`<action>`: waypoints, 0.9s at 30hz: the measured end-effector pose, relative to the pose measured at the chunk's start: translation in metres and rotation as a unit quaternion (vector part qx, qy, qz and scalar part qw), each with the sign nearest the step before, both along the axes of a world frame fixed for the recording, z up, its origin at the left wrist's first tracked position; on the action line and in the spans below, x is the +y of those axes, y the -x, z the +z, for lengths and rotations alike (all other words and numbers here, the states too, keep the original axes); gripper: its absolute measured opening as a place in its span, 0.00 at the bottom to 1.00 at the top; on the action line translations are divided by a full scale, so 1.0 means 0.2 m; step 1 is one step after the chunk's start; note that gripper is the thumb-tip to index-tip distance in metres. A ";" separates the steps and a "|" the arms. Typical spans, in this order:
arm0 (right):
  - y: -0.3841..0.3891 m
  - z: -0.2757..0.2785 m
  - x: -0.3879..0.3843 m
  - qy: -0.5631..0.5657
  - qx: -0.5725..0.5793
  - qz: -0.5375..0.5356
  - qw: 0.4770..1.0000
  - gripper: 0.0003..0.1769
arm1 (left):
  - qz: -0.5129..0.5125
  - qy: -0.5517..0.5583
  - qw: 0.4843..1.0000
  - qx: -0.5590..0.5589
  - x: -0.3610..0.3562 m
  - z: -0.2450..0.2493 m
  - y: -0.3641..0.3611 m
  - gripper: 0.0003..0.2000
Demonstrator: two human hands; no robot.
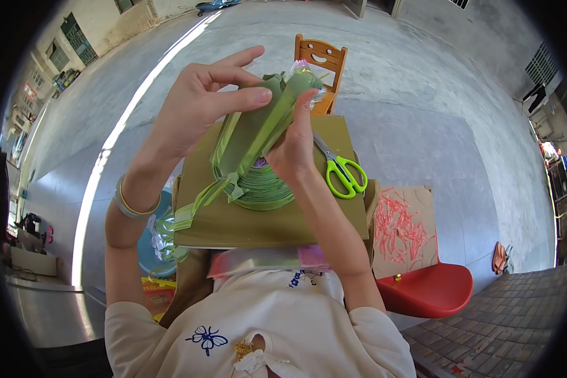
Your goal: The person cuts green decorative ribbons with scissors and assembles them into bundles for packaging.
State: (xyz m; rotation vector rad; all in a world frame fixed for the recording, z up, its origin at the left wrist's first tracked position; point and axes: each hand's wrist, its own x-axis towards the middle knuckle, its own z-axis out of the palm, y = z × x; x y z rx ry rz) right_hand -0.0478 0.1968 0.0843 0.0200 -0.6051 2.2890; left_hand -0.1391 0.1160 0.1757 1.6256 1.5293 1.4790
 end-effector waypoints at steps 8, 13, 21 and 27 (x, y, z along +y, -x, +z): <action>-0.01 0.03 -0.07 -0.164 -0.031 0.101 0.981 0.18 | 0.043 0.177 0.969 -0.166 0.02 -0.02 0.06 0.17; -0.19 0.10 0.21 -0.074 0.092 0.039 0.992 0.09 | -0.080 0.278 0.939 -0.184 -0.16 -0.22 0.08 0.16; -0.42 0.05 0.56 -0.028 0.060 -0.100 0.993 0.11 | -0.188 0.366 0.891 -0.190 -0.40 -0.10 0.12 0.10; -0.20 -0.09 0.37 -0.034 -0.022 -0.011 0.999 0.18 | -0.082 0.026 0.995 0.050 -0.31 -0.03 0.01 0.09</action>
